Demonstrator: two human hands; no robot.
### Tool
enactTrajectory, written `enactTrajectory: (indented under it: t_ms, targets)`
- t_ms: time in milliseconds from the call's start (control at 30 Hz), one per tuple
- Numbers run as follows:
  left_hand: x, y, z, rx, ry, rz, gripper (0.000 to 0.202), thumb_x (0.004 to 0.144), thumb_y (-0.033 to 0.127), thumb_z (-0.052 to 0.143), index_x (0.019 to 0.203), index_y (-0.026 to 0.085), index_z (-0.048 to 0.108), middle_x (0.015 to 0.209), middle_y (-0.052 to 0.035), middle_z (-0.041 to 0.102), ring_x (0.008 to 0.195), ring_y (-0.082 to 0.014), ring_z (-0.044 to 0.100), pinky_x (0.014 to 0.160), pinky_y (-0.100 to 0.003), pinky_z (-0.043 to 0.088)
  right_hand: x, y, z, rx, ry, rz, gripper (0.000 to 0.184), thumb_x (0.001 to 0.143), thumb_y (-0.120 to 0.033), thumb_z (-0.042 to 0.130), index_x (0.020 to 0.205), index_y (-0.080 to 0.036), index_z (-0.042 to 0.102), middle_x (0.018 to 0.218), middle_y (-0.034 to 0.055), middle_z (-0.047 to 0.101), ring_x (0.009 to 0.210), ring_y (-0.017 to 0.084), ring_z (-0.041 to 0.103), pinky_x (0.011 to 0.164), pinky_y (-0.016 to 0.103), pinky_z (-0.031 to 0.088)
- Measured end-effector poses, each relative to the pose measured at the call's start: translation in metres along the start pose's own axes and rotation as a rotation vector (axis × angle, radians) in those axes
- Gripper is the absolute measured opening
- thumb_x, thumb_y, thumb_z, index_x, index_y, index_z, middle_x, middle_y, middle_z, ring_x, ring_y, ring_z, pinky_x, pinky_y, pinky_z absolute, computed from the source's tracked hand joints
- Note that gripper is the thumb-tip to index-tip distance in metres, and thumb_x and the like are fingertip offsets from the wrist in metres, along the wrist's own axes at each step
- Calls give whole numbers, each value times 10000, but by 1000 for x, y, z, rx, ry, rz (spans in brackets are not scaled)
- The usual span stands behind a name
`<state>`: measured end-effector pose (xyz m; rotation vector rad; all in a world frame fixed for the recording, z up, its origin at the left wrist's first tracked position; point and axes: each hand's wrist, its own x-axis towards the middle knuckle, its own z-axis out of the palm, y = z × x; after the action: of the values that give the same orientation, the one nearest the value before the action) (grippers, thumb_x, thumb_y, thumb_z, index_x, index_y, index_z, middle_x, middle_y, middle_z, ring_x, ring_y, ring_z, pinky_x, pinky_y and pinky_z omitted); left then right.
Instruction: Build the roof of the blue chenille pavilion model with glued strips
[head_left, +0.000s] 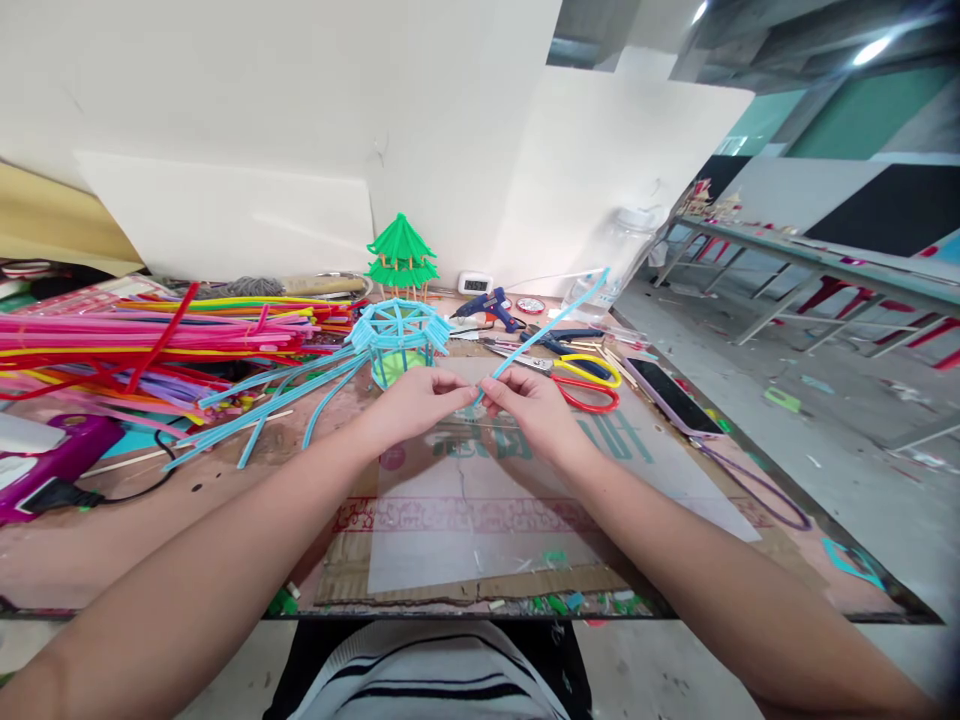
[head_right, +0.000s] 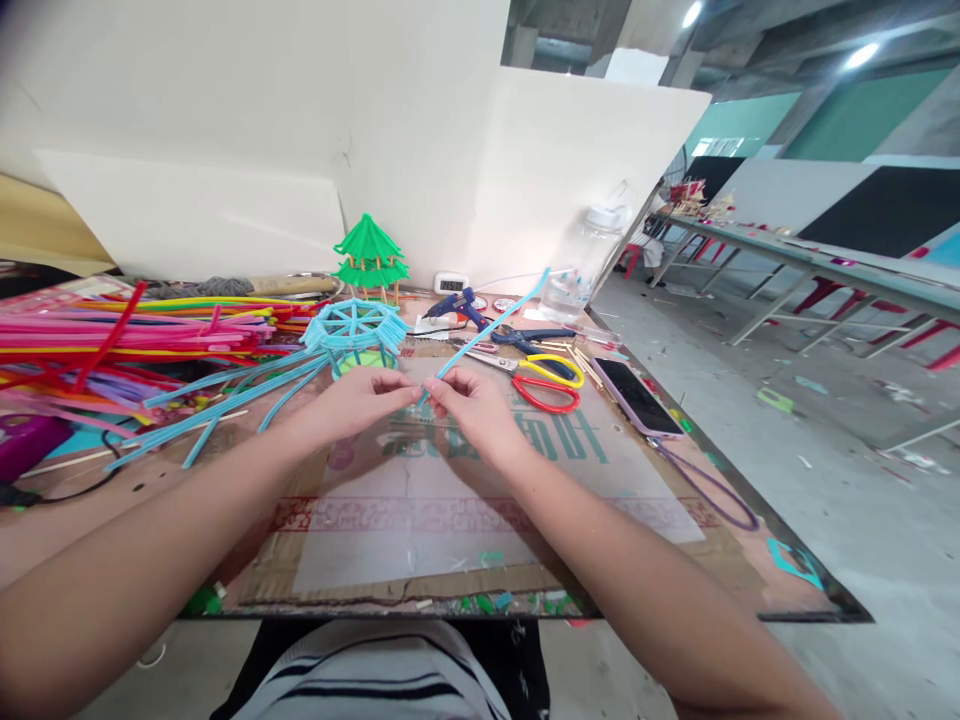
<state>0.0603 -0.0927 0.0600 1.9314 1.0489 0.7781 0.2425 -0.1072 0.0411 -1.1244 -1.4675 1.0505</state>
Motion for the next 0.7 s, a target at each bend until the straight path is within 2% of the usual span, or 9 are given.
enactTrajectory:
  t_ms: [200,400,700]
  targets:
    - [-2,8,-1,-20,-6,-76,297,780,423,581,687,165,694,515,42,481,452,-89,377,484,-237,303,0,0,0,33,3,-3,297,756,-470,698,687,-192,623,604,-16,605,566,119,526,589,271,406]
    - [-2,7,-2,-28,-27,-63,317,782,433,586,727,149,715,572,28,538,490,-89,403,477,-224,311,1,1,-1,34,-5,4,317,742,-492,703,687,-190,624,590,-17,594,566,122,521,585,273,412]
    - [-4,12,-2,-69,-33,-112,303,788,428,593,724,153,703,532,41,491,438,-76,336,444,-235,277,1,1,-1,48,-9,4,275,756,-447,701,692,-190,627,601,-27,594,568,113,524,591,262,401]
